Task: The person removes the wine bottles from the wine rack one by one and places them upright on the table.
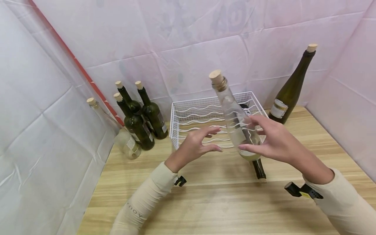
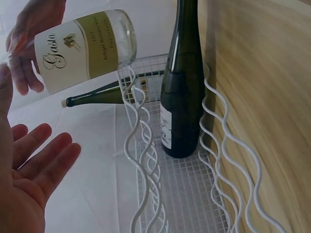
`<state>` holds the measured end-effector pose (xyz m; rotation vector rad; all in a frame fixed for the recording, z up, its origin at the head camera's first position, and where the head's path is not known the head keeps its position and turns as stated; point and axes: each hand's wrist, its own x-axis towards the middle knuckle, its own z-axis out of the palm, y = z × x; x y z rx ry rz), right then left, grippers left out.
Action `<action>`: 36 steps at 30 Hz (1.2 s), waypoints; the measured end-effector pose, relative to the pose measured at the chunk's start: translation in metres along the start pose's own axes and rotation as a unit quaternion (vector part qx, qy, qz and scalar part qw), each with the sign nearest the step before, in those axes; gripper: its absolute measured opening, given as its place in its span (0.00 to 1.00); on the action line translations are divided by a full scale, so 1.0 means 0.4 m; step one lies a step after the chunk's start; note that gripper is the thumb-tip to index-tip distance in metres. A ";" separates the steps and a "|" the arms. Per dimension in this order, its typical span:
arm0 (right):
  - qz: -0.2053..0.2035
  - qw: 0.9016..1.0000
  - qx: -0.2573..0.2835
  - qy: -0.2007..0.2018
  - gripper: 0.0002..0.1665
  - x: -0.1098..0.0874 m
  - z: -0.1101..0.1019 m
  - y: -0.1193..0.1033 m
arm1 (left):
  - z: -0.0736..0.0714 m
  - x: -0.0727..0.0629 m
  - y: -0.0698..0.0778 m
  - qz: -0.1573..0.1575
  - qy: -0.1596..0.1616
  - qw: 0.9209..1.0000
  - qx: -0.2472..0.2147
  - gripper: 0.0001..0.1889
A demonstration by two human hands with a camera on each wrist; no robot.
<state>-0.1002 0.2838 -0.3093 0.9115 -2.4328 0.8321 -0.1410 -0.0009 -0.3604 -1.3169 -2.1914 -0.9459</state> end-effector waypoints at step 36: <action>0.203 0.976 0.020 0.077 0.40 -0.102 -0.139 0.151 | 0.129 0.040 -0.022 0.146 -0.096 0.961 0.215 0.27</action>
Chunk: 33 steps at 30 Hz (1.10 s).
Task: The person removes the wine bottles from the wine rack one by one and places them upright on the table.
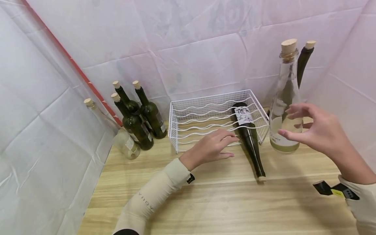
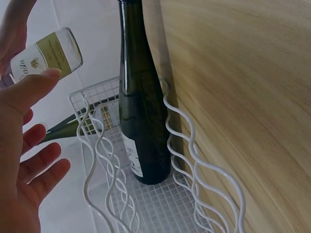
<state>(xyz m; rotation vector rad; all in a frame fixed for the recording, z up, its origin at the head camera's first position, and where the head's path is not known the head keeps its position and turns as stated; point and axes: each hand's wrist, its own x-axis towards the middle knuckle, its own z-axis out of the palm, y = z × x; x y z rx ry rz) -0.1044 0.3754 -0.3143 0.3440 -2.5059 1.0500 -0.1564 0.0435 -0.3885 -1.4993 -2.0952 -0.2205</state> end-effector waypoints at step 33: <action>0.122 0.992 -0.006 0.026 0.38 0.044 0.013 0.226 | 0.116 0.065 0.023 0.036 -0.144 0.985 0.092 0.37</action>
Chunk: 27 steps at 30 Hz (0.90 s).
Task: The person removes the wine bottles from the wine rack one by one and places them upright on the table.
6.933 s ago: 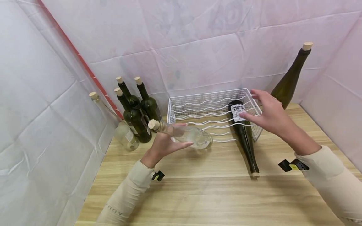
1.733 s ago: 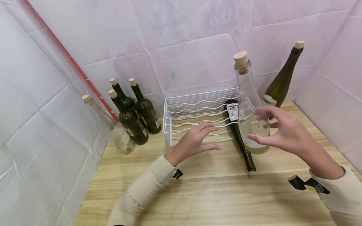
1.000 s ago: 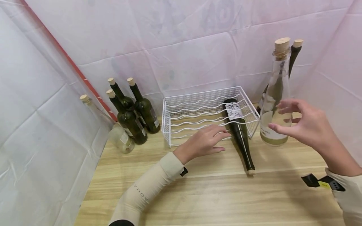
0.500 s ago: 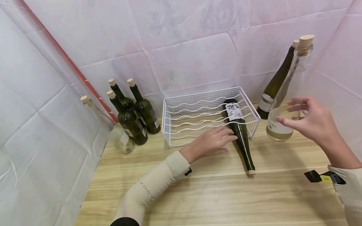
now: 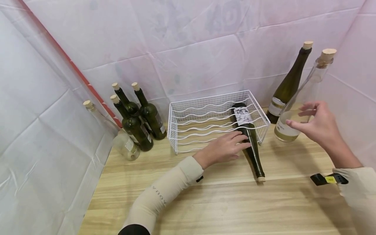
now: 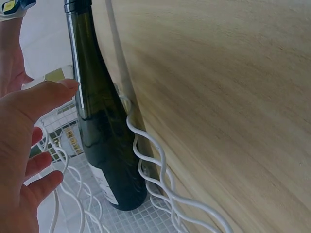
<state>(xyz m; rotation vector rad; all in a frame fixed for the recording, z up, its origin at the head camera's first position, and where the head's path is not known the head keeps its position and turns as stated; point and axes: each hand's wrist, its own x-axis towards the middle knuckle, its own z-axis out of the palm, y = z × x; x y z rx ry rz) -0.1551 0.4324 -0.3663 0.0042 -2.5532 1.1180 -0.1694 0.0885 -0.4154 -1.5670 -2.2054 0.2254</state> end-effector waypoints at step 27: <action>0.019 1.000 -0.001 -0.022 0.50 0.044 0.110 0.085 | 0.099 0.079 0.022 0.035 -0.020 0.997 0.068 0.26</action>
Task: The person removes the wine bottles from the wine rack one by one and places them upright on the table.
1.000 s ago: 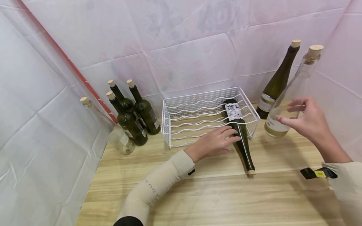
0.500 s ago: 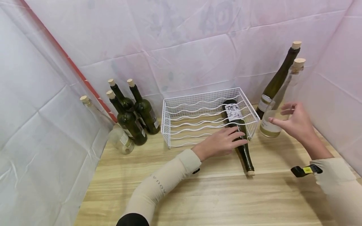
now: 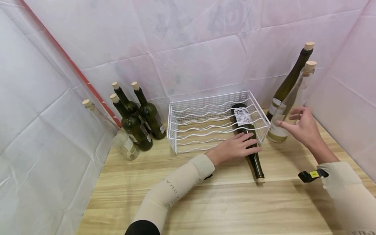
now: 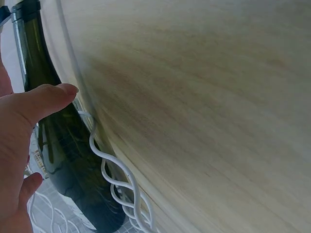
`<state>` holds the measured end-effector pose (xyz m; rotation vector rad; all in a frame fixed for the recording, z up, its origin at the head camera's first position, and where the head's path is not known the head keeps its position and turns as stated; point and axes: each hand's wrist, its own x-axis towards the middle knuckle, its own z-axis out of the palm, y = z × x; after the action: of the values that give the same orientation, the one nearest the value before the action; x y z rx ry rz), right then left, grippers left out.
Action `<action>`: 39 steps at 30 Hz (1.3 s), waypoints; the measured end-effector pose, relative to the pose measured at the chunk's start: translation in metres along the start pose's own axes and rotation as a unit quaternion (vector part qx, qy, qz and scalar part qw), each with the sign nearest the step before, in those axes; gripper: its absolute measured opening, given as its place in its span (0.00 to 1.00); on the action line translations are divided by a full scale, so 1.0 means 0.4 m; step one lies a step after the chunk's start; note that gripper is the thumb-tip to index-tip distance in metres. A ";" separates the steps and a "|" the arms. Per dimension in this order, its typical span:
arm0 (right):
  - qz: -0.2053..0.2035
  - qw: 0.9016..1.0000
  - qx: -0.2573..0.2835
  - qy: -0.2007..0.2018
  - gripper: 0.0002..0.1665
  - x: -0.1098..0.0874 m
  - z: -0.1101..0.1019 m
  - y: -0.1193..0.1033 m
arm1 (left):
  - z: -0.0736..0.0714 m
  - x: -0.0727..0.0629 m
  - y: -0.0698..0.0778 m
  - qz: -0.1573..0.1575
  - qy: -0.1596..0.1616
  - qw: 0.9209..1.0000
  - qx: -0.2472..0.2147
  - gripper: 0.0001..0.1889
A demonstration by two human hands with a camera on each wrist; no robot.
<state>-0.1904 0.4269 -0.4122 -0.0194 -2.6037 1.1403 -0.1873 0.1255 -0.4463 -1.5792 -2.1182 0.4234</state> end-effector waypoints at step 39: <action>0.006 0.999 0.005 -0.041 0.58 0.023 0.001 0.006 | 0.033 0.059 0.007 0.001 -0.071 0.995 0.073 0.29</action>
<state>-0.1997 0.4293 -0.4118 0.0140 -2.6723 1.1829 -0.1973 0.1493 -0.4546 -1.5069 -2.1349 0.6938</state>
